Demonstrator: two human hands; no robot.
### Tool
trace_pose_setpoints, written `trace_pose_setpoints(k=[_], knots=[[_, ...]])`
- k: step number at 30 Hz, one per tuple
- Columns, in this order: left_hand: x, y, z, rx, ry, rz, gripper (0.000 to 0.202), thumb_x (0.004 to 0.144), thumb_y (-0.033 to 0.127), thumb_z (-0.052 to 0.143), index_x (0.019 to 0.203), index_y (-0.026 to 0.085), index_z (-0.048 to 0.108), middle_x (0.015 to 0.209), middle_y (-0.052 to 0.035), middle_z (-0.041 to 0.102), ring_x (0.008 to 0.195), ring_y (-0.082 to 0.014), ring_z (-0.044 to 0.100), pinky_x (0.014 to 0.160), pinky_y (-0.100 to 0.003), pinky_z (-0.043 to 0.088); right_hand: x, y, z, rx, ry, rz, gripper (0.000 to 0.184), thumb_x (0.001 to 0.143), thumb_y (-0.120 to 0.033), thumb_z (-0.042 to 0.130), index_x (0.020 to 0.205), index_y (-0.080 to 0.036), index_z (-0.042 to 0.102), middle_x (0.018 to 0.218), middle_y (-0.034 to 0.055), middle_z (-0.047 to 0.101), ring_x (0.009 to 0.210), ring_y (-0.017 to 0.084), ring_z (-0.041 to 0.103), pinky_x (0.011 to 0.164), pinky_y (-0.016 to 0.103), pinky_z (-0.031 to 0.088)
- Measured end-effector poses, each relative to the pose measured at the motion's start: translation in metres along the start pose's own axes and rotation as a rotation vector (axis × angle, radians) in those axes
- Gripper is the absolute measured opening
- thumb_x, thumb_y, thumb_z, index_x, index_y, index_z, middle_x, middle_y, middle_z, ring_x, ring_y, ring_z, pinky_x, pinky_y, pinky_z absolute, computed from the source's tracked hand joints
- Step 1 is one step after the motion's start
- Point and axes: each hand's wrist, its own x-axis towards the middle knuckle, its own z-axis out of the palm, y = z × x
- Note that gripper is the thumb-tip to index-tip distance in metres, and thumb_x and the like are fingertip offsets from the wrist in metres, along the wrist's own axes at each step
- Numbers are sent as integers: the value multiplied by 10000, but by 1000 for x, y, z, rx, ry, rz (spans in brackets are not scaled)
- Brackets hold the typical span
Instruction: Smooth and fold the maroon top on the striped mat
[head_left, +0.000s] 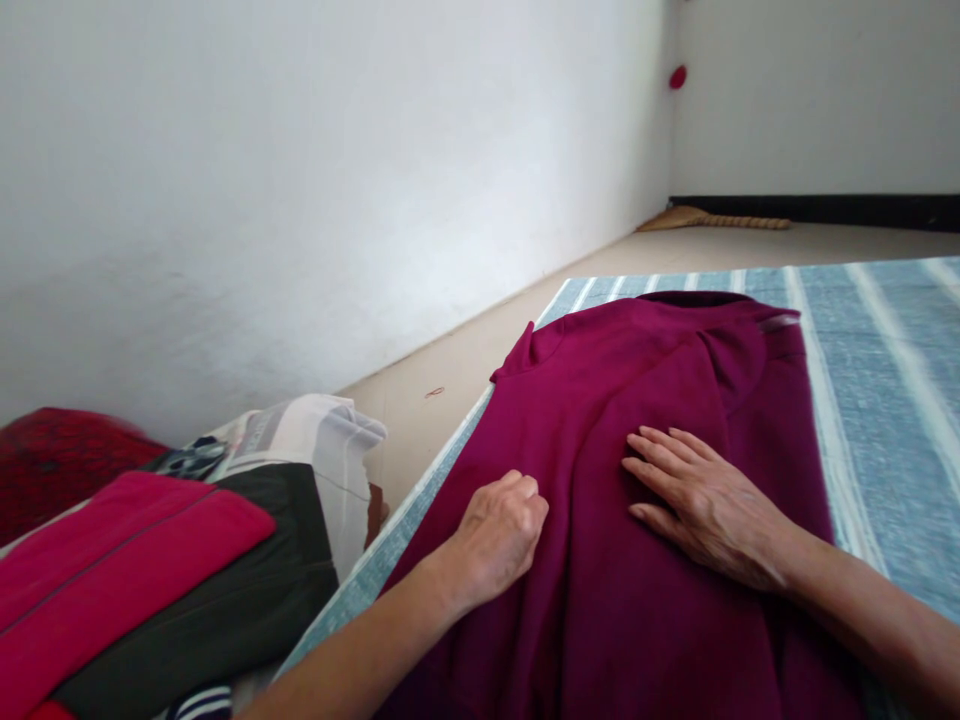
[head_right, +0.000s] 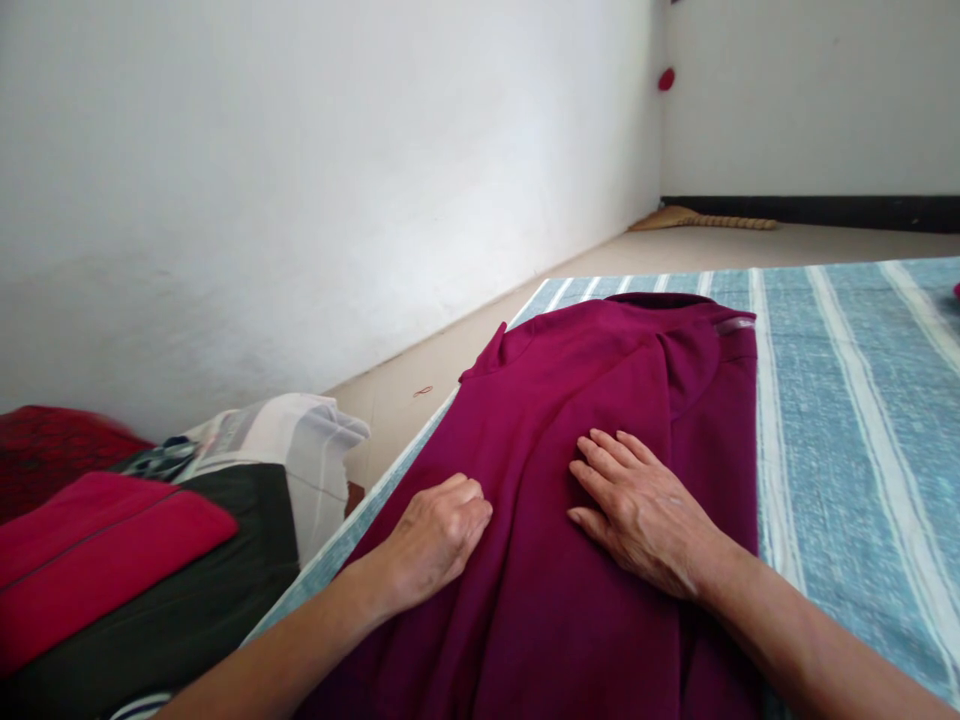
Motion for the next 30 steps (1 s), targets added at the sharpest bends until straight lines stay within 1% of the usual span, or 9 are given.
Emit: trace_pose_setpoints(k=[5,10,14,17,20,24,26,28,30], knots=[[9,5,-11,62,-87,57,174,835,99,447,719,167,558,747,-56,566,719,-193,510,620,-307,423,0,0,0,14,7,1,394,932,-367,465,1247,-153,567,1356,135,511,1289,301,413,1056,514,336],[10,-2,-6,-14,-69,25,132,825,142,452,728,179,534,777,-47,570,720,-187,517,642,-304,415,0,0,0,24,6,7,391,930,-366,470,1247,-158,566,1356,130,511,1289,298,413,1057,508,336],[0,-17,-1,-117,-14,-62,174,811,119,424,662,194,474,715,-22,541,658,-153,494,626,-272,377,1,0,-1,21,-1,9,393,929,-361,469,1254,-160,561,1363,128,504,1296,299,404,1059,508,333],[-14,-36,0,-175,63,-162,207,817,128,395,628,202,436,684,-15,521,649,-144,495,626,-259,361,1,0,-1,16,-3,11,390,938,-363,452,1253,-162,561,1366,126,502,1296,295,403,1063,506,328],[-33,-64,1,-190,95,-327,206,832,168,364,651,204,456,701,-21,540,678,-153,525,649,-260,369,0,0,-1,27,-1,8,390,941,-370,448,1253,-164,560,1361,125,506,1297,291,403,1063,503,327],[-62,-107,11,-85,24,-632,234,845,263,341,685,205,502,728,-45,580,706,-189,553,659,-286,385,0,0,-1,48,7,16,390,935,-367,463,1245,-156,567,1349,136,515,1292,295,409,1064,503,324],[-75,-123,20,-70,-12,-731,255,838,311,354,677,203,520,740,-61,601,743,-213,570,690,-301,406,1,-1,-2,51,9,20,386,932,-364,468,1242,-157,570,1346,136,518,1288,295,414,1063,503,327],[-86,-130,30,-180,-9,-772,220,785,323,408,685,200,560,765,-71,631,788,-235,593,738,-315,430,1,-1,-3,55,9,21,387,929,-362,472,1242,-157,571,1345,135,519,1286,294,416,1060,501,333],[-94,-130,37,-441,4,-800,214,735,346,457,722,204,615,800,-61,671,838,-249,618,768,-317,456,1,0,-3,64,14,21,387,924,-363,480,1239,-159,574,1340,134,524,1284,295,420,1057,503,338]])
